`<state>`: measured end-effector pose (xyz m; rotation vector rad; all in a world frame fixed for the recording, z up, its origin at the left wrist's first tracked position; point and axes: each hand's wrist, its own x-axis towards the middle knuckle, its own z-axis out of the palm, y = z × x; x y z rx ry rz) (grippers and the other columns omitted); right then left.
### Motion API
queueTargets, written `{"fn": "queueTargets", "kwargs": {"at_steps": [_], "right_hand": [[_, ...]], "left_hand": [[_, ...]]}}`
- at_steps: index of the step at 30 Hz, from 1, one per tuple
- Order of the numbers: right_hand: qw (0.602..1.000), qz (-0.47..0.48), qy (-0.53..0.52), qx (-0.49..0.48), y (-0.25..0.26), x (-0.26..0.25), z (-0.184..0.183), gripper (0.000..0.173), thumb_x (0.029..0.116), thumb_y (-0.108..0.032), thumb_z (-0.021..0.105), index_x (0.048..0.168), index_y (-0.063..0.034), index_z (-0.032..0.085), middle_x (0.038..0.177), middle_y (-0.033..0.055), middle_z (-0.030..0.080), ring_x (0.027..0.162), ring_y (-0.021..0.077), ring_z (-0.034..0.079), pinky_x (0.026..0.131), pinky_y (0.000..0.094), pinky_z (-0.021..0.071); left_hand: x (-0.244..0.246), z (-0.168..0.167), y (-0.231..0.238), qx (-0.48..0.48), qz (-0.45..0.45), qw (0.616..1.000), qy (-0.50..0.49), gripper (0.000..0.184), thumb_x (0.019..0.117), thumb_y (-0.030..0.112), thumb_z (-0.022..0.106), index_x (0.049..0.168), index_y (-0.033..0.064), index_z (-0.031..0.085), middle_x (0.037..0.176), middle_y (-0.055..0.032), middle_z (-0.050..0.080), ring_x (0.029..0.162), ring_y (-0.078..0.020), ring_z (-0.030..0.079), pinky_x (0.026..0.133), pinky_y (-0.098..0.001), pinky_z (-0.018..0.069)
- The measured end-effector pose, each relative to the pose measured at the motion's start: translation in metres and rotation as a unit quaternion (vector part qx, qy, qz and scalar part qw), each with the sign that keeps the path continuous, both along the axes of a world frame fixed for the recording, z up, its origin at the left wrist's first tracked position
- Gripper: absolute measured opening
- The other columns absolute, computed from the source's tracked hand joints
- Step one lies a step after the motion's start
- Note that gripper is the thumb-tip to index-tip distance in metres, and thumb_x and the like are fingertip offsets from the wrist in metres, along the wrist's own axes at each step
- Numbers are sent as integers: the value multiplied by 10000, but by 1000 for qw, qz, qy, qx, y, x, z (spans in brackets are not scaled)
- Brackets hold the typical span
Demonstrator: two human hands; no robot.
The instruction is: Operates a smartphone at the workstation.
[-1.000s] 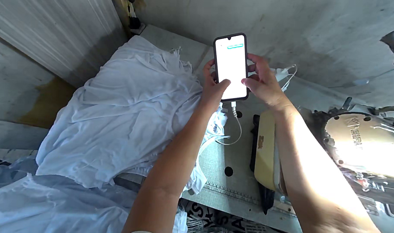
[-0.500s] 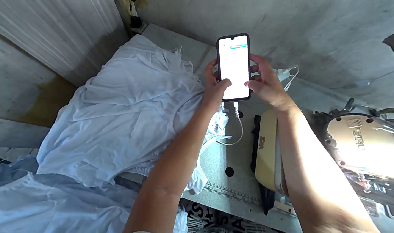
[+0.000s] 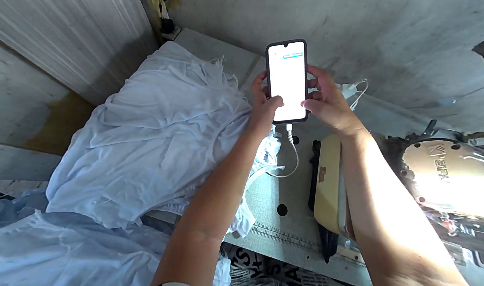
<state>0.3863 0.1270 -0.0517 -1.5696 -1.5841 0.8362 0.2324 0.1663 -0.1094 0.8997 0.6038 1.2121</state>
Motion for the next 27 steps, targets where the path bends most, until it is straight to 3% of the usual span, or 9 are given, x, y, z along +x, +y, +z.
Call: {"fn": "queueTargets", "kwargs": {"at_steps": [10,14,19,27], "right_hand": [[1000,14,9,0,1,3,-1,809,808,-24,536,1579,-107,306,1300,129,589,904,140,660,753,316,562],[999,23,42,-14,3,5,-2,746,866,-30,483,1584,-120,297,1327,131,570,907,160,674,744,335,584],[999,36,36,-5,1,5,-2,867,768,-34,561,1585,-107,279,1322,111,574,937,129,669,766,300,576],[1000,14,20,-9,0,1,0,854,792,12,563,1589,-112,283,1334,129,567,930,137,665,757,294,569]], "left_hand": [[0,0,1,0,-2,1000,-9,902,748,-57,532,1557,122,176,1295,-163,572,1080,-204,653,887,-409,573],[0,1,1,-3,2,1000,-4,891,753,-53,525,1554,123,177,1292,-162,566,1084,-205,650,879,-409,574],[0,2,0,-6,6,1000,-5,915,735,-50,533,1561,121,178,1314,-164,554,1100,-203,640,892,-412,569],[-1,2,-1,-4,-4,1000,-3,912,755,-52,519,1570,138,157,1334,-162,544,1096,-197,643,882,-400,571]]}}
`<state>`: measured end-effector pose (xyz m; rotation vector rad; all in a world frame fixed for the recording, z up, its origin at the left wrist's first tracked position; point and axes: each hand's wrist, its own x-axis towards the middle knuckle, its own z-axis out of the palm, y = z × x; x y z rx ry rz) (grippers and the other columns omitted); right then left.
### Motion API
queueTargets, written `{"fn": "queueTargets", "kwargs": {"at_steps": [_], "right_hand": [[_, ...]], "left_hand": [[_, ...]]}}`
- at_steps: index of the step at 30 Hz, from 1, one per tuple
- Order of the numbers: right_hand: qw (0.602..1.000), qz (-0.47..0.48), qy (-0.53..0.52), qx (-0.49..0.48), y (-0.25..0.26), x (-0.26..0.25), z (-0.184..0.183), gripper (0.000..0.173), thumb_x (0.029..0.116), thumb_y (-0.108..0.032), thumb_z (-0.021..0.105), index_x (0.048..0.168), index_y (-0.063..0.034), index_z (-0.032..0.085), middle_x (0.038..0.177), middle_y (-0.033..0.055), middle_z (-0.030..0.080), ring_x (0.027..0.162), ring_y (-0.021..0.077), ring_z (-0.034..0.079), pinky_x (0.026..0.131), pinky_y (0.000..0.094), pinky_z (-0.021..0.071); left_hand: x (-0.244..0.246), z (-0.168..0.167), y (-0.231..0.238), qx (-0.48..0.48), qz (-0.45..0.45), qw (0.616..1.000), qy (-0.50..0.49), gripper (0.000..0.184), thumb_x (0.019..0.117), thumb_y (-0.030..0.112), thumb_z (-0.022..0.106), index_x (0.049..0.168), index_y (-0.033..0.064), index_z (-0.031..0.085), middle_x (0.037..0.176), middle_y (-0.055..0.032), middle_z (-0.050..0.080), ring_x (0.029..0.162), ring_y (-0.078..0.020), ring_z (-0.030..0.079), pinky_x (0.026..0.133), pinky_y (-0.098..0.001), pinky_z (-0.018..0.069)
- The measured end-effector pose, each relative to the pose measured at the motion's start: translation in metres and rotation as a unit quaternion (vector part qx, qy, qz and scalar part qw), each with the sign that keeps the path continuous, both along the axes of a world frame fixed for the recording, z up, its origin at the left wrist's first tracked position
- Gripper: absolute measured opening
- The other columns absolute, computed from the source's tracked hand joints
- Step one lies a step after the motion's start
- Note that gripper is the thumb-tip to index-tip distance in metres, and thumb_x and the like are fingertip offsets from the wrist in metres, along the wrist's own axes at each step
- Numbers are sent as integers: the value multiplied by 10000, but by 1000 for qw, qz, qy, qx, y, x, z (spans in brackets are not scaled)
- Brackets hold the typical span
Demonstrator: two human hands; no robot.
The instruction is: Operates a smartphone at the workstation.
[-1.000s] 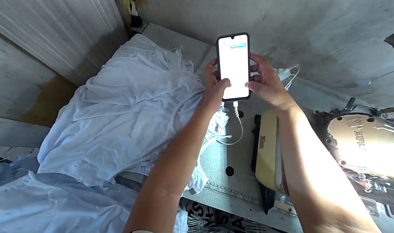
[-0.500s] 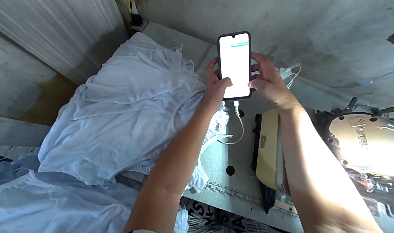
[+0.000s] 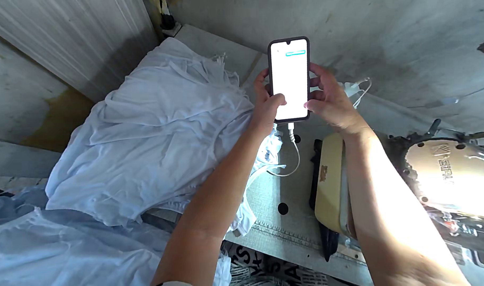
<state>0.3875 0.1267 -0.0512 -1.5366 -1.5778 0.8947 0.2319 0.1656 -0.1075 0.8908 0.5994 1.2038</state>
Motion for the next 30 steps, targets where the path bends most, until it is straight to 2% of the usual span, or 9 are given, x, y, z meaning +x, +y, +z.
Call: {"fn": "queueTargets", "kwargs": {"at_steps": [5,10,14,19,24,26,30], "right_hand": [[1000,8,-8,6,0,1,0,841,792,-64,549,1588,-103,282,1320,132,578,928,136,660,765,310,562],[1000,-2,-4,-1,2,2,-1,820,808,-56,527,1591,-116,288,1330,133,568,900,152,656,748,334,565],[1000,-3,4,-2,1,2,-1,778,839,-35,511,1584,-117,300,1320,117,572,890,141,662,740,320,572],[1000,-3,5,18,1,2,-3,782,835,-59,555,1577,-107,311,1272,107,592,865,132,665,733,308,578],[999,-34,-8,14,1,-3,-2,744,866,-36,571,1566,-117,335,1287,120,589,863,132,662,731,300,571],[998,-49,-13,25,1,-6,-3,714,901,-72,621,1559,-95,346,1264,137,594,861,140,669,733,307,580],[994,-92,-45,35,2,-15,-4,725,891,-113,731,1525,-84,381,1223,148,607,800,143,653,701,311,571]], "left_hand": [[0,0,0,1,4,1000,0,921,744,-59,523,1569,124,159,1318,-166,555,1101,-196,641,890,-404,567],[1,0,0,-1,5,1000,-2,924,729,-56,527,1561,123,166,1310,-161,559,1095,-198,644,885,-406,570],[1,-1,1,0,3,1000,-7,934,722,-59,526,1562,119,157,1307,-166,564,1086,-196,650,878,-407,574],[0,1,0,0,1,1000,-7,932,727,-49,528,1567,132,167,1305,-167,543,1071,-199,643,866,-408,574],[1,-1,0,-2,-2,1000,-13,946,716,-38,536,1568,133,161,1278,-159,547,1049,-193,646,856,-405,577],[2,-1,0,-1,-2,1000,-12,954,712,-42,529,1573,139,158,1297,-162,549,1059,-194,649,864,-406,579],[3,-1,-1,5,-2,1000,-12,940,719,-62,517,1568,131,165,1320,-156,533,1085,-175,634,879,-377,566]]}}
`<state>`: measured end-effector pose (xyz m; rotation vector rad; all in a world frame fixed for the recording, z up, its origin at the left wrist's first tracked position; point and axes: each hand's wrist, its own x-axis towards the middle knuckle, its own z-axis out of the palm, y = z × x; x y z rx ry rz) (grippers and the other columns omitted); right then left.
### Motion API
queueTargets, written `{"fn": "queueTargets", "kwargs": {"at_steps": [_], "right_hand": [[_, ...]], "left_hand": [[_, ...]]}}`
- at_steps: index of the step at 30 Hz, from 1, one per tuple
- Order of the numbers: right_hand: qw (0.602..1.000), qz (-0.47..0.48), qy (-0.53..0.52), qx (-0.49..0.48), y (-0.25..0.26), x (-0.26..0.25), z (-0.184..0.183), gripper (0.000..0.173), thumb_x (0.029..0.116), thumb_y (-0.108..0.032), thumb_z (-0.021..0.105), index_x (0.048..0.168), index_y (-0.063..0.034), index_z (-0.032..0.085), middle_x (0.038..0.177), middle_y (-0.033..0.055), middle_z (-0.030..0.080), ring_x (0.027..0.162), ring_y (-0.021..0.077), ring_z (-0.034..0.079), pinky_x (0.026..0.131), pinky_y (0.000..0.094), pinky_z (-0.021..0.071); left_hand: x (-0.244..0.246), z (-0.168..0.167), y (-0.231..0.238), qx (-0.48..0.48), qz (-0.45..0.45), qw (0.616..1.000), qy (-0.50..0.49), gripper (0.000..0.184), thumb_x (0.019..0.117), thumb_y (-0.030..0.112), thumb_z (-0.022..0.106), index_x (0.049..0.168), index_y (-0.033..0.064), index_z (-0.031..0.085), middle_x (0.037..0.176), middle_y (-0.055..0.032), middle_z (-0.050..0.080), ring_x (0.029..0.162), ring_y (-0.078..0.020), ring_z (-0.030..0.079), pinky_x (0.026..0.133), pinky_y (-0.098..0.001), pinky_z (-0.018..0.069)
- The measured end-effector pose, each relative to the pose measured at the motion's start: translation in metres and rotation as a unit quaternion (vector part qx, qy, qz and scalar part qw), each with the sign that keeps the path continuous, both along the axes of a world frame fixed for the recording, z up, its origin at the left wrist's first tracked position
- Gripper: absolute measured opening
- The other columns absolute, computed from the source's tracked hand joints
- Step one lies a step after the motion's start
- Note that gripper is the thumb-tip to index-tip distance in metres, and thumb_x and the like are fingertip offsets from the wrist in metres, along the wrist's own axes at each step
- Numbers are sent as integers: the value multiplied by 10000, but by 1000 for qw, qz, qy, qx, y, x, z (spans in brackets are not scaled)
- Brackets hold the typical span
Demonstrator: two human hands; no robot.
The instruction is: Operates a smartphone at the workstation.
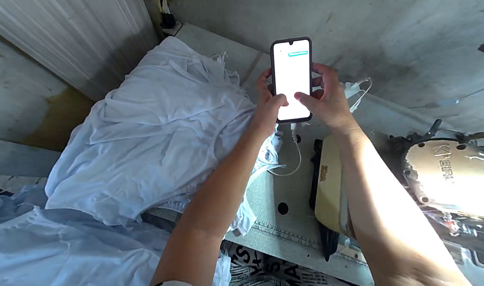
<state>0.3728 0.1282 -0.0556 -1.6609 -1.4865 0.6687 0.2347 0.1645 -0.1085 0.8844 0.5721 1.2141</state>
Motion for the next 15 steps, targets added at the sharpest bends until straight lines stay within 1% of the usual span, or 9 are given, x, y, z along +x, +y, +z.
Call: {"fn": "queueTargets", "kwargs": {"at_steps": [3,5,6,8,9,11,13,15], "right_hand": [[1000,-12,-12,-11,0,-2,1,731,894,-115,751,1523,-83,379,1224,156,599,799,149,649,701,316,566],[1000,5,5,-25,0,1,2,725,913,-123,724,1536,-84,356,1241,158,598,830,156,658,719,327,571],[999,21,18,-35,-1,3,4,740,905,-108,700,1548,-91,334,1250,153,591,853,157,664,731,326,578],[996,53,39,-54,-2,7,6,822,855,-38,670,1579,-110,288,1314,161,560,911,172,671,753,329,587],[996,60,41,-58,-2,7,6,857,829,1,662,1587,-114,280,1341,169,547,932,188,673,757,340,589],[996,63,40,-59,-2,7,6,882,809,49,655,1590,-117,280,1347,170,535,945,195,664,749,337,582],[996,66,39,-54,-2,8,5,879,814,31,662,1591,-120,280,1330,158,543,936,180,665,743,322,585],[995,71,45,-58,-3,10,7,889,827,4,679,1599,-121,257,1350,158,532,950,183,659,756,331,581]], "left_hand": [[1,0,-1,-9,-3,1000,4,946,711,-53,523,1568,139,171,1310,-154,527,1073,-178,628,870,-378,562],[0,0,-1,-15,-2,1000,13,940,720,-55,524,1571,136,173,1332,-162,519,1093,-191,618,879,-392,558],[0,0,0,-16,0,1000,16,937,724,-56,523,1572,135,174,1334,-163,521,1095,-193,620,879,-397,560],[-1,0,1,-15,3,1000,18,933,722,-48,519,1570,139,176,1336,-166,528,1092,-194,627,874,-403,565],[-2,-1,1,-15,6,1000,17,927,727,-45,516,1570,139,177,1333,-166,539,1088,-192,634,870,-402,567],[-2,0,2,-16,6,1000,17,905,738,-40,510,1562,137,180,1311,-156,551,1069,-178,639,864,-390,567],[-3,0,2,-18,3,1000,14,881,749,-52,497,1554,128,187,1295,-156,563,1052,-175,645,856,-383,568],[-4,1,3,-22,-2,1000,15,877,767,-72,474,1569,127,181,1291,-159,580,1046,-176,651,863,-380,566]]}}
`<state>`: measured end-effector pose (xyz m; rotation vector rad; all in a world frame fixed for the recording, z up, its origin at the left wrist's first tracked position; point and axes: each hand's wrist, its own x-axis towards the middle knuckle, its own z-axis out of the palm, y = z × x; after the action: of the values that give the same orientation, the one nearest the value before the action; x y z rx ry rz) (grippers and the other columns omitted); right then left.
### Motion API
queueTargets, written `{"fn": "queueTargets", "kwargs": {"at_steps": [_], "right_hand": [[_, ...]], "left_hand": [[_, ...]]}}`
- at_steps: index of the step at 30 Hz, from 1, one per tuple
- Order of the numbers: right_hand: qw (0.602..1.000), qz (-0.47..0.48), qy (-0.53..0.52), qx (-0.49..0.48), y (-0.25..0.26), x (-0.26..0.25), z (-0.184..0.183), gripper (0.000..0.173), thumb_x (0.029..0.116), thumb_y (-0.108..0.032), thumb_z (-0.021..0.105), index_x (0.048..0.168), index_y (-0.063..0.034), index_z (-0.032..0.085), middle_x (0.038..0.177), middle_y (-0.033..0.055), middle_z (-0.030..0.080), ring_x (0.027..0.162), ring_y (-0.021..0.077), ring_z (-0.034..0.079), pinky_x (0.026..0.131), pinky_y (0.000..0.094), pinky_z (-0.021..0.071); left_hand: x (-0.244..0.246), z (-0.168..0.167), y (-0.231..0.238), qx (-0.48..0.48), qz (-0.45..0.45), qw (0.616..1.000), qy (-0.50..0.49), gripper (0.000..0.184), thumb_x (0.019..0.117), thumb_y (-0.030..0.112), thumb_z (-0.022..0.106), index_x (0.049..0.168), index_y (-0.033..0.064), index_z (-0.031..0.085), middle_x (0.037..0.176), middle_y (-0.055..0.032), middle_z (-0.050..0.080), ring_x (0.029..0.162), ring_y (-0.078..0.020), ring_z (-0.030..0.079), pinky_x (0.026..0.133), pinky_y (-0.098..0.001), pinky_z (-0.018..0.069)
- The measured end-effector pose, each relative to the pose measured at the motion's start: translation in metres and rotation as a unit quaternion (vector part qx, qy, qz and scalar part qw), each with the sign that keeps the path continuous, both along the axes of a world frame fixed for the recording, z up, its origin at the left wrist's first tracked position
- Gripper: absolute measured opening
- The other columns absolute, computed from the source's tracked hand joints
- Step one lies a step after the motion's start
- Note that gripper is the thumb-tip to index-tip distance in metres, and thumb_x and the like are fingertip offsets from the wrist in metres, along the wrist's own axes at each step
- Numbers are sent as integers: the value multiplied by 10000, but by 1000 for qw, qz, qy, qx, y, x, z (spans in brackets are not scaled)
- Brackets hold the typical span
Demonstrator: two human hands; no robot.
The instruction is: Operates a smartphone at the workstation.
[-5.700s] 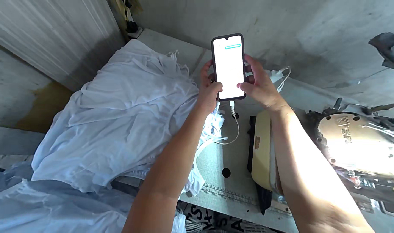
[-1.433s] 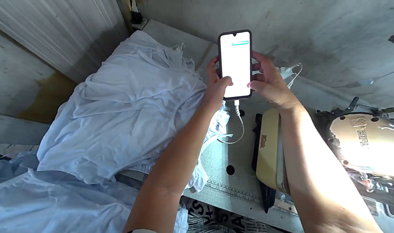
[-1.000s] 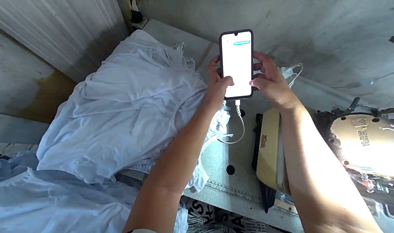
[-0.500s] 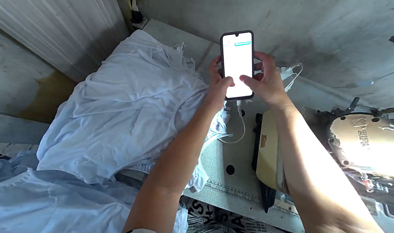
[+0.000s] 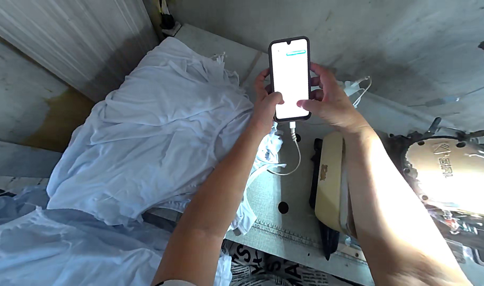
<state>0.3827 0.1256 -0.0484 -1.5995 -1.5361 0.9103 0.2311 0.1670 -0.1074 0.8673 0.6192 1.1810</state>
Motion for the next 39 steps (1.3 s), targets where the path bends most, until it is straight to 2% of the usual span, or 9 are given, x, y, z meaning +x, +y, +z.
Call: {"fn": "queueTargets", "kwargs": {"at_steps": [7,11,16,19,21,24,29,34,39], "right_hand": [[1000,14,-3,2,0,1,-1,981,784,55,708,1616,-124,220,1386,151,496,956,173,663,743,301,588],[1000,9,-2,5,-1,2,-1,935,816,24,689,1615,-120,227,1373,160,499,959,175,655,756,306,583],[1000,13,2,9,1,5,-1,790,869,-46,541,1605,-119,263,1377,164,534,967,174,655,793,335,564],[999,-20,25,-13,2,3,-2,638,974,-62,413,1596,-161,307,1366,133,559,978,184,666,759,344,569],[999,-30,33,-22,3,4,-1,603,999,-88,375,1594,-167,311,1377,126,555,1024,198,657,772,365,565],[999,-32,28,-14,3,4,-1,619,976,-76,405,1585,-158,325,1367,120,566,1009,192,670,751,355,577],[1000,-18,0,14,0,5,-2,775,843,-46,554,1578,-127,318,1303,144,578,897,170,661,754,348,570],[999,-32,-9,27,1,3,-3,783,842,27,600,1565,-119,336,1272,141,589,852,150,665,713,308,573],[999,-29,-5,31,0,2,-3,762,858,-34,604,1564,-112,330,1252,133,590,845,144,658,720,313,570]], "left_hand": [[-2,0,1,-3,-4,1000,-10,853,776,-113,454,1556,130,208,1243,-147,586,992,-170,659,837,-368,573],[-3,1,1,-8,-13,1000,-8,844,798,-124,445,1558,137,190,1260,-145,584,1019,-173,657,854,-369,570],[-2,0,2,3,-18,1000,-18,888,787,-118,446,1585,151,163,1323,-157,548,1051,-187,654,875,-387,574],[-2,-3,3,10,-29,999,-23,886,802,-113,429,1603,162,167,1351,-168,539,1069,-203,647,892,-404,567],[-2,-3,4,15,-32,999,-30,872,813,-115,414,1604,162,172,1340,-167,545,1063,-205,652,896,-407,567],[-3,-1,3,11,-30,999,-42,870,810,-116,403,1601,166,178,1323,-163,564,1048,-202,662,889,-408,574],[-4,-1,1,11,-33,998,-52,882,794,-129,393,1596,174,186,1314,-160,573,1030,-194,664,869,-394,576],[-3,-2,3,14,-36,998,-56,887,805,-150,407,1598,174,179,1271,-145,590,1012,-185,667,866,-384,577],[-2,-2,2,20,-35,998,-52,911,802,-200,422,1597,165,167,1247,-139,609,1005,-183,680,866,-376,584]]}}
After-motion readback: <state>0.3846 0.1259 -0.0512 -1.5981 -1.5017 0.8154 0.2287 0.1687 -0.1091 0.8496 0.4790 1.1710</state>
